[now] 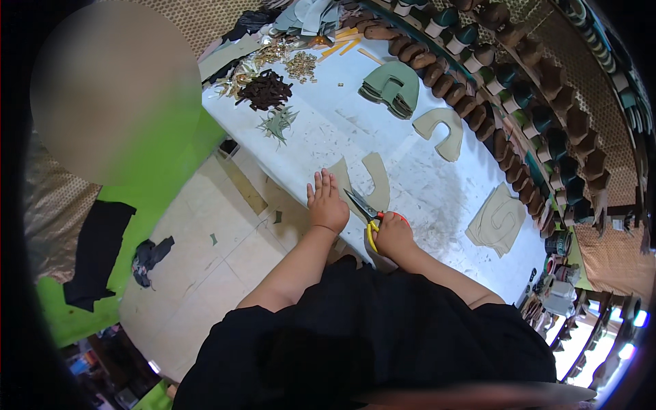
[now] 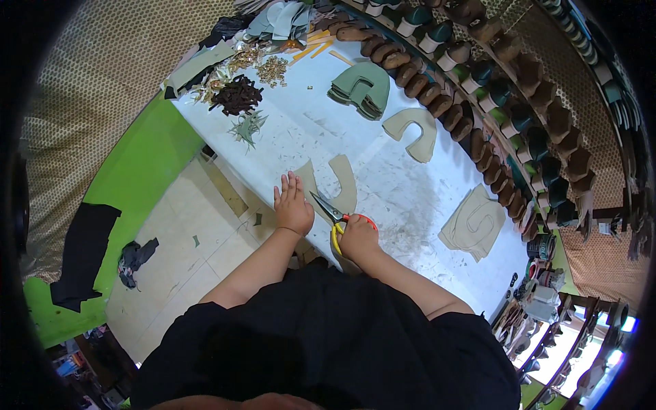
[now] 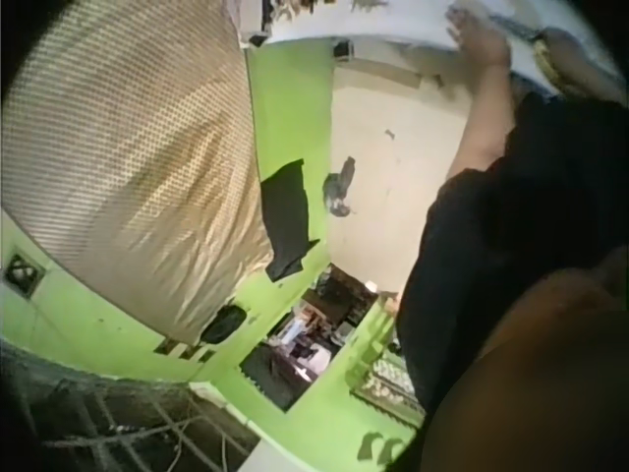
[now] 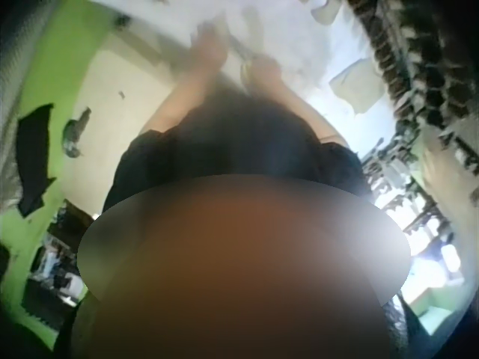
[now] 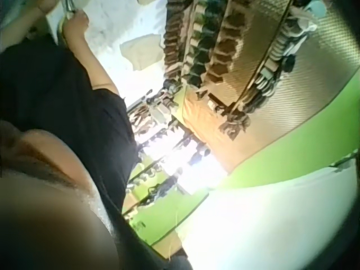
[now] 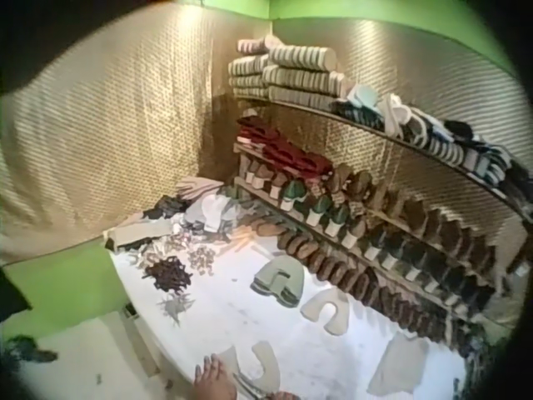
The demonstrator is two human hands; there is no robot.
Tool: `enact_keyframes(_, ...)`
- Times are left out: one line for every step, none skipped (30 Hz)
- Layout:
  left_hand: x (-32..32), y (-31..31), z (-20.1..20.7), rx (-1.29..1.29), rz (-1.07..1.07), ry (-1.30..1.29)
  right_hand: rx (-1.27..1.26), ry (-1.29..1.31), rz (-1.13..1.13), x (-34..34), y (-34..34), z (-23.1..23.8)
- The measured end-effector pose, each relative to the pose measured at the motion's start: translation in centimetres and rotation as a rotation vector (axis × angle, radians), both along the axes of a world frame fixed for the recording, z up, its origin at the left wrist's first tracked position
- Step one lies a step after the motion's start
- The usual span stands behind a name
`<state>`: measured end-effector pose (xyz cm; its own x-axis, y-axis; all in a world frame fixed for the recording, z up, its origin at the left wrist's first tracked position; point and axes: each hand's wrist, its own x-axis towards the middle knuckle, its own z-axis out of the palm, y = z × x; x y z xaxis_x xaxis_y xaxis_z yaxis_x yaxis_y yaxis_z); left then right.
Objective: Cutting out shoe components from material using scissors.
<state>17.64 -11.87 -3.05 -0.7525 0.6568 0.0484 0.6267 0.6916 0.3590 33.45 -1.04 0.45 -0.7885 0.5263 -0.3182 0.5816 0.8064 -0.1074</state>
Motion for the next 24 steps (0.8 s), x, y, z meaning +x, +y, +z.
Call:
enact_keyframes(0.0,-0.1,-0.2,0.000,0.001,0.012,0.023,0.022,0.019,0.2,-0.3,0.1)
enact_keyframes(0.0,-0.1,0.0,-0.001,-0.004,0.011,0.047,0.043,0.036,0.4,-0.5,0.2)
enact_keyframes(0.0,-0.1,0.1,0.005,-0.005,0.004,0.046,0.042,0.031,0.5,-0.7,0.2)
enact_keyframes(0.0,-0.1,0.2,0.011,-0.005,-0.003,0.041,0.048,0.035,0.5,-0.9,0.1)
enact_keyframes(0.0,-0.1,0.4,0.010,-0.011,-0.005,0.035,0.054,0.038,0.6,-1.1,0.1)
enact_keyframes(0.0,0.0,0.5,0.015,-0.015,-0.005,0.034,0.052,0.032,0.6,-1.0,0.1)
enact_keyframes(0.0,0.0,0.6,0.020,-0.019,-0.005,0.014,0.020,0.034,0.5,-0.9,0.0)
enact_keyframes(0.0,0.0,0.4,0.019,-0.023,-0.007,-0.007,-0.011,0.039,0.4,-0.8,0.1)
enact_keyframes(0.0,0.0,0.3,0.020,-0.020,0.002,-0.009,-0.013,0.035,0.2,-0.8,0.2)
enact_keyframes(-0.1,0.0,0.2,0.022,-0.017,0.010,-0.023,-0.004,0.022,0.1,-0.8,0.3)
enact_keyframes(-0.1,-0.1,0.2,0.021,-0.022,0.009,-0.037,0.005,0.007,0.0,-0.9,0.3)
enact_keyframes(-0.1,-0.1,0.2,0.002,-0.029,0.001,-0.038,0.004,0.002,0.1,-1.1,0.1)
enact_keyframes(-0.2,-0.1,0.2,-0.018,-0.036,-0.007,-0.027,0.052,0.013,0.3,-1.3,-0.2)
enact_keyframes(-0.2,-0.1,0.3,-0.019,-0.041,-0.008,-0.015,0.099,0.023,0.2,-1.6,-0.1)
enact_keyframes(-0.2,0.0,0.4,-0.021,-0.041,-0.024,-0.016,0.099,0.019,0.2,-1.8,0.0)
enact_keyframes(-0.2,0.0,0.5,-0.023,-0.040,-0.040,-0.051,0.088,-0.012,0.1,-2.1,0.1)
enact_keyframes(-0.1,0.0,0.6,-0.024,-0.043,-0.041,-0.087,0.077,-0.041,-0.1,-2.4,0.3)
enact_keyframes(-0.1,0.0,0.6,-0.018,-0.044,-0.039,-0.089,0.077,-0.044,-0.2,-2.6,0.3)
enact_keyframes(-0.1,0.0,0.7,-0.011,-0.044,-0.038,-0.077,0.072,-0.066,-0.3,-2.8,0.4)
enact_keyframes(-0.1,0.0,0.7,-0.013,-0.050,-0.040,-0.065,0.067,-0.090,-0.4,-2.9,0.3)
enact_keyframes(0.0,0.0,0.8,-0.009,-0.049,-0.032,-0.066,0.065,-0.095,-0.4,-3.0,0.1)
enact_keyframes(0.0,0.0,0.8,-0.005,-0.049,-0.023,-0.043,0.066,-0.090,-0.5,-3.2,-0.2)
enact_keyframes(0.0,0.0,0.8,-0.006,-0.053,-0.025,-0.020,0.066,-0.084,-0.6,-3.3,-0.2)
enact_keyframes(-0.1,0.0,0.8,-0.015,-0.051,-0.022,-0.021,0.064,-0.087,-0.7,-3.4,-0.2)
